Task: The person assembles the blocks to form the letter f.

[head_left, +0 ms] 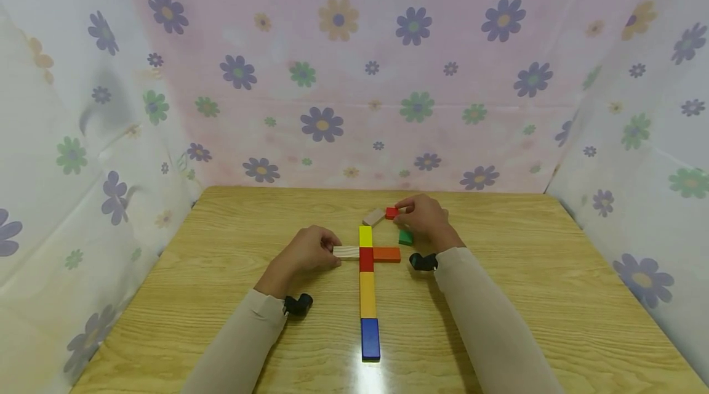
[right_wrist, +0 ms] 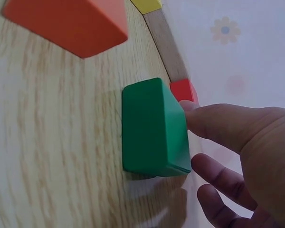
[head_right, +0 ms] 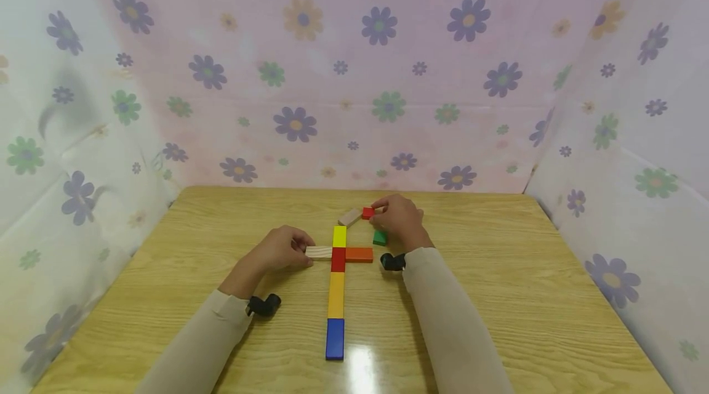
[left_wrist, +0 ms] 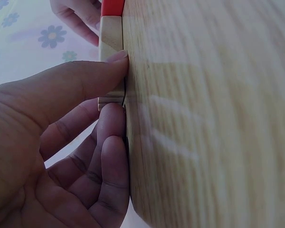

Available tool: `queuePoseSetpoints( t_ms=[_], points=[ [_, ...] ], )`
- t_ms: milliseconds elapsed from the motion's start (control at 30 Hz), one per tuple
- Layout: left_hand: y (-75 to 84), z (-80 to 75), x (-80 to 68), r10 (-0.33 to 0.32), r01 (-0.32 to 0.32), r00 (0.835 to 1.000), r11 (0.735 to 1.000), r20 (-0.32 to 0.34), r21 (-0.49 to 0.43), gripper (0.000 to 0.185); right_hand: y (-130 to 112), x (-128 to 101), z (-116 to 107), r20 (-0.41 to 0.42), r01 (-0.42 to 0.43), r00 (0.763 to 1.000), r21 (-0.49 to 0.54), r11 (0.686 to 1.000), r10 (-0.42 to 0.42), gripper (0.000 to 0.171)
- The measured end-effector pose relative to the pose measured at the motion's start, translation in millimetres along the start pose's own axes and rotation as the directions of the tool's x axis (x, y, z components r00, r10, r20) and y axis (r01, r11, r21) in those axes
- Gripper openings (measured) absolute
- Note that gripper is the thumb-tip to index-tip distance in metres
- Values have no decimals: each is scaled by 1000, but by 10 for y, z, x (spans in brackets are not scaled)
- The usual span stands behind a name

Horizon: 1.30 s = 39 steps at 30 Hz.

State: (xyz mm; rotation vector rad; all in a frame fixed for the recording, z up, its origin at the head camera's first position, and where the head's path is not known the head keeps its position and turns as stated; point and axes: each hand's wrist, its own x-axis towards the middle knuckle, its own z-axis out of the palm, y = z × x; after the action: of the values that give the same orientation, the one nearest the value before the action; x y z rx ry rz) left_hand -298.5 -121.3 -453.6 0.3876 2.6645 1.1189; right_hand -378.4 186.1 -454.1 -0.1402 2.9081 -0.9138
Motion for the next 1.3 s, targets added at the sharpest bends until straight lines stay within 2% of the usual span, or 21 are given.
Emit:
queuePoseSetpoints(
  t_ms=[200, 633, 867, 1100, 1300],
  points=[
    [-13, 7, 13, 5, -5, 1000, 1000, 1, -4, 31, 7, -2, -41, 18, 13, 1000, -23, 1000, -13, 45],
    [-18, -3, -1, -10, 10, 1000, 1000, 1, -10, 30, -6, -138, -161, 1, 81, 997, -4, 997, -81, 47],
    [-35, 13, 4, -4, 4, 1000, 1000, 5, -19, 30, 13, -261, -217, -11, 118, 993, 45, 992, -118, 49],
    [-15, 5, -8, -7, 7, 1000, 1000, 3, -26, 31, 58, -367, -245, -15, 93, 996, 92, 991, -92, 45],
    [-23, 1, -1, -5, 5, 1000, 1000, 1, -18, 30, 122, -427, -249, -8, 120, 993, 140, 983, -120, 47]
  ],
)
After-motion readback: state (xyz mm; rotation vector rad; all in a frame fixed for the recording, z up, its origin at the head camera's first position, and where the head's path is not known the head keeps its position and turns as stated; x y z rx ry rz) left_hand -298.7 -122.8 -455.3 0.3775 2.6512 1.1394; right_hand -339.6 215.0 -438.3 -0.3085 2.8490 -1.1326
